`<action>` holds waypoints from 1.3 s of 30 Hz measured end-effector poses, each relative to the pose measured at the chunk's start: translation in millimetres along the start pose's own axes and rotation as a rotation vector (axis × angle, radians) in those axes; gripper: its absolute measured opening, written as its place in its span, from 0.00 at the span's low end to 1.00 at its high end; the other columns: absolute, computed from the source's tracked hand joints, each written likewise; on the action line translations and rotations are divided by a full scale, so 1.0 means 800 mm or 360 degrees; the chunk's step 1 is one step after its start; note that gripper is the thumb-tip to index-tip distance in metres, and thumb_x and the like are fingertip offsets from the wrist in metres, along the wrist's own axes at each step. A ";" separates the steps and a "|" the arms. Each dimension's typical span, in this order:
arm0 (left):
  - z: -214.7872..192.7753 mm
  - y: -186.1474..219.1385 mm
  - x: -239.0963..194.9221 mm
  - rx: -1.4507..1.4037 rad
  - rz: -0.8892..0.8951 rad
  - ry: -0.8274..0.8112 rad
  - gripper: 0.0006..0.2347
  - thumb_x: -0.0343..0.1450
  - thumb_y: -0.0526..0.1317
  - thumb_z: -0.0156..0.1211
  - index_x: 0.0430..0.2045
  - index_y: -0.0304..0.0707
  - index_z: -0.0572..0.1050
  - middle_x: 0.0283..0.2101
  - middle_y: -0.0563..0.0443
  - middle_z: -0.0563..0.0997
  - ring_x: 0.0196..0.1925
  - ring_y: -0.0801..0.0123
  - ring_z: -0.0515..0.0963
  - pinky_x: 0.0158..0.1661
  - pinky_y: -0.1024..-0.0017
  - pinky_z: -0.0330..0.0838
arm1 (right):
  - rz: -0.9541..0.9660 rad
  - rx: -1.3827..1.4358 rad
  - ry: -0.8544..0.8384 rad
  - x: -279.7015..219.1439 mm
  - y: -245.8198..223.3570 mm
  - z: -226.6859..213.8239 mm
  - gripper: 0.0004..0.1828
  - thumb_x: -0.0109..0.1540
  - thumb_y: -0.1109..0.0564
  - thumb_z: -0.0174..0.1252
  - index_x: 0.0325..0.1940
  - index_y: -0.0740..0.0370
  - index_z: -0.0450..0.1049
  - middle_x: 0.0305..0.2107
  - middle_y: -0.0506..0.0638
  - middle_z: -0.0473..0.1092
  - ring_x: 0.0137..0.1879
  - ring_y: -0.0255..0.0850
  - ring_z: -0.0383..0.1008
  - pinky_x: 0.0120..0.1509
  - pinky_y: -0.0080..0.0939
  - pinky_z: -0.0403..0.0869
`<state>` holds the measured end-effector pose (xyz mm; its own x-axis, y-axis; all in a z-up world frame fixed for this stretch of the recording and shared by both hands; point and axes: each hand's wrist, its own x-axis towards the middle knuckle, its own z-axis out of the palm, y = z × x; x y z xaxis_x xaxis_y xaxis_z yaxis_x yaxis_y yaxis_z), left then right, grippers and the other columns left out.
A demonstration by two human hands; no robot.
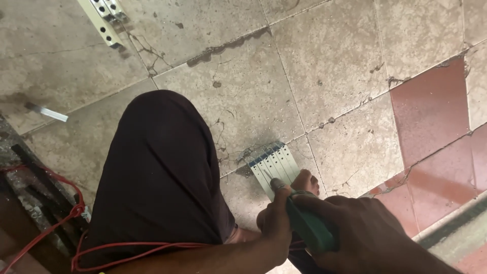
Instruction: Drilling holes into multiple thin metal strips using a handheld power drill.
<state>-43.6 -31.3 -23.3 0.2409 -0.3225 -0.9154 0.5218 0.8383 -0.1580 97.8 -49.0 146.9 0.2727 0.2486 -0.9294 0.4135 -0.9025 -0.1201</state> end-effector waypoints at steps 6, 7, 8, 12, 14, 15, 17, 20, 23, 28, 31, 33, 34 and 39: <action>0.008 0.023 -0.022 -0.0004 -0.0090 -0.0146 0.28 0.72 0.62 0.40 0.51 0.38 0.74 0.45 0.42 0.79 0.45 0.62 0.82 0.42 0.63 0.80 | -0.0030 -0.0030 0.0053 -0.002 -0.006 -0.010 0.46 0.44 0.41 0.67 0.69 0.29 0.71 0.40 0.46 0.81 0.41 0.46 0.85 0.48 0.48 0.80; 0.005 0.018 -0.014 -0.0058 -0.0034 -0.0223 0.28 0.72 0.62 0.40 0.52 0.38 0.75 0.46 0.42 0.81 0.46 0.63 0.83 0.44 0.65 0.80 | -0.0046 -0.0062 0.0049 -0.001 -0.005 -0.011 0.48 0.42 0.42 0.68 0.69 0.28 0.71 0.41 0.46 0.81 0.41 0.46 0.85 0.48 0.48 0.80; 0.003 0.013 -0.006 -0.0112 0.0021 -0.0301 0.28 0.73 0.61 0.40 0.53 0.38 0.76 0.47 0.42 0.82 0.47 0.64 0.83 0.45 0.68 0.80 | -0.0061 -0.0093 0.0044 0.001 -0.005 -0.012 0.50 0.41 0.42 0.69 0.70 0.28 0.71 0.41 0.45 0.81 0.41 0.47 0.85 0.48 0.48 0.80; 0.007 0.024 -0.016 -0.0089 -0.0061 -0.0224 0.28 0.73 0.62 0.40 0.52 0.39 0.75 0.46 0.42 0.82 0.47 0.62 0.84 0.44 0.64 0.81 | -0.0142 -0.0064 0.0098 0.007 0.002 -0.008 0.48 0.40 0.42 0.69 0.67 0.31 0.72 0.42 0.46 0.82 0.41 0.47 0.85 0.48 0.48 0.80; 0.007 0.028 -0.021 -0.0149 -0.0010 -0.0334 0.29 0.72 0.63 0.40 0.52 0.41 0.77 0.47 0.45 0.83 0.47 0.63 0.84 0.43 0.64 0.80 | -0.0088 -0.0141 0.0035 0.010 -0.004 -0.012 0.51 0.41 0.41 0.69 0.70 0.28 0.71 0.42 0.46 0.81 0.42 0.47 0.85 0.49 0.48 0.80; 0.007 0.030 -0.023 -0.0153 -0.0017 -0.0331 0.29 0.72 0.63 0.40 0.52 0.41 0.77 0.47 0.45 0.83 0.47 0.63 0.84 0.43 0.64 0.80 | -0.0086 -0.0141 0.0027 0.011 -0.005 -0.012 0.51 0.41 0.41 0.69 0.70 0.28 0.71 0.42 0.46 0.81 0.42 0.47 0.85 0.49 0.48 0.80; 0.010 0.036 -0.027 -0.0145 -0.0032 -0.0281 0.28 0.71 0.63 0.41 0.50 0.41 0.77 0.46 0.44 0.83 0.46 0.61 0.83 0.42 0.59 0.80 | -0.0089 -0.0172 0.0013 0.013 -0.005 -0.013 0.52 0.40 0.40 0.70 0.72 0.28 0.69 0.43 0.46 0.81 0.43 0.47 0.84 0.49 0.48 0.80; 0.004 0.027 -0.014 -0.0105 -0.0083 -0.0163 0.30 0.70 0.66 0.41 0.50 0.42 0.77 0.48 0.41 0.81 0.47 0.59 0.83 0.42 0.59 0.81 | -0.0080 -0.0185 -0.0047 0.012 -0.017 -0.025 0.50 0.42 0.39 0.69 0.71 0.28 0.68 0.40 0.47 0.80 0.44 0.47 0.84 0.50 0.48 0.79; 0.002 0.023 -0.012 -0.0150 -0.0114 -0.0176 0.29 0.71 0.65 0.42 0.50 0.40 0.76 0.49 0.37 0.80 0.46 0.57 0.83 0.41 0.59 0.81 | -0.0008 -0.0162 -0.0052 0.010 -0.030 -0.028 0.47 0.43 0.40 0.67 0.70 0.28 0.69 0.40 0.46 0.80 0.43 0.47 0.84 0.50 0.48 0.80; 0.000 0.016 0.002 -0.0040 0.0062 -0.0249 0.29 0.73 0.61 0.40 0.50 0.33 0.74 0.51 0.36 0.81 0.48 0.57 0.85 0.45 0.62 0.84 | -0.0004 -0.0133 0.0013 0.013 -0.005 -0.007 0.45 0.46 0.37 0.68 0.69 0.30 0.70 0.41 0.46 0.81 0.41 0.49 0.84 0.50 0.49 0.80; -0.002 0.006 0.010 0.0021 0.0219 -0.0313 0.29 0.74 0.59 0.39 0.51 0.28 0.74 0.51 0.34 0.81 0.50 0.57 0.86 0.47 0.65 0.84 | 0.0024 -0.0127 0.0010 0.012 -0.003 -0.006 0.45 0.46 0.37 0.68 0.69 0.31 0.69 0.41 0.47 0.81 0.41 0.49 0.85 0.51 0.50 0.80; -0.002 0.009 0.007 0.0007 0.0320 -0.0395 0.31 0.75 0.59 0.38 0.51 0.25 0.76 0.51 0.32 0.82 0.49 0.56 0.85 0.47 0.67 0.83 | 0.0074 -0.0141 -0.0036 0.014 -0.005 -0.008 0.47 0.46 0.37 0.68 0.71 0.29 0.69 0.41 0.46 0.81 0.42 0.49 0.85 0.52 0.49 0.80; -0.001 0.013 0.005 0.0019 0.0205 -0.0300 0.30 0.74 0.59 0.38 0.51 0.26 0.74 0.50 0.33 0.81 0.49 0.56 0.85 0.46 0.66 0.83 | 0.0060 -0.0147 -0.0082 0.015 -0.003 -0.008 0.50 0.44 0.37 0.69 0.73 0.29 0.67 0.43 0.46 0.80 0.42 0.48 0.85 0.52 0.49 0.80; 0.000 0.008 0.008 -0.0008 0.0140 -0.0230 0.29 0.73 0.60 0.39 0.51 0.28 0.71 0.49 0.35 0.79 0.49 0.54 0.85 0.45 0.62 0.84 | 0.0017 -0.0159 -0.0054 0.013 0.003 -0.004 0.51 0.43 0.38 0.69 0.73 0.30 0.67 0.45 0.47 0.79 0.44 0.49 0.84 0.53 0.50 0.80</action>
<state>-39.0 -27.7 -30.0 0.4009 -0.3074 -0.8630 0.4894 0.8682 -0.0819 104.1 -47.3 138.4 0.2488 0.2260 -0.9418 0.4957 -0.8651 -0.0766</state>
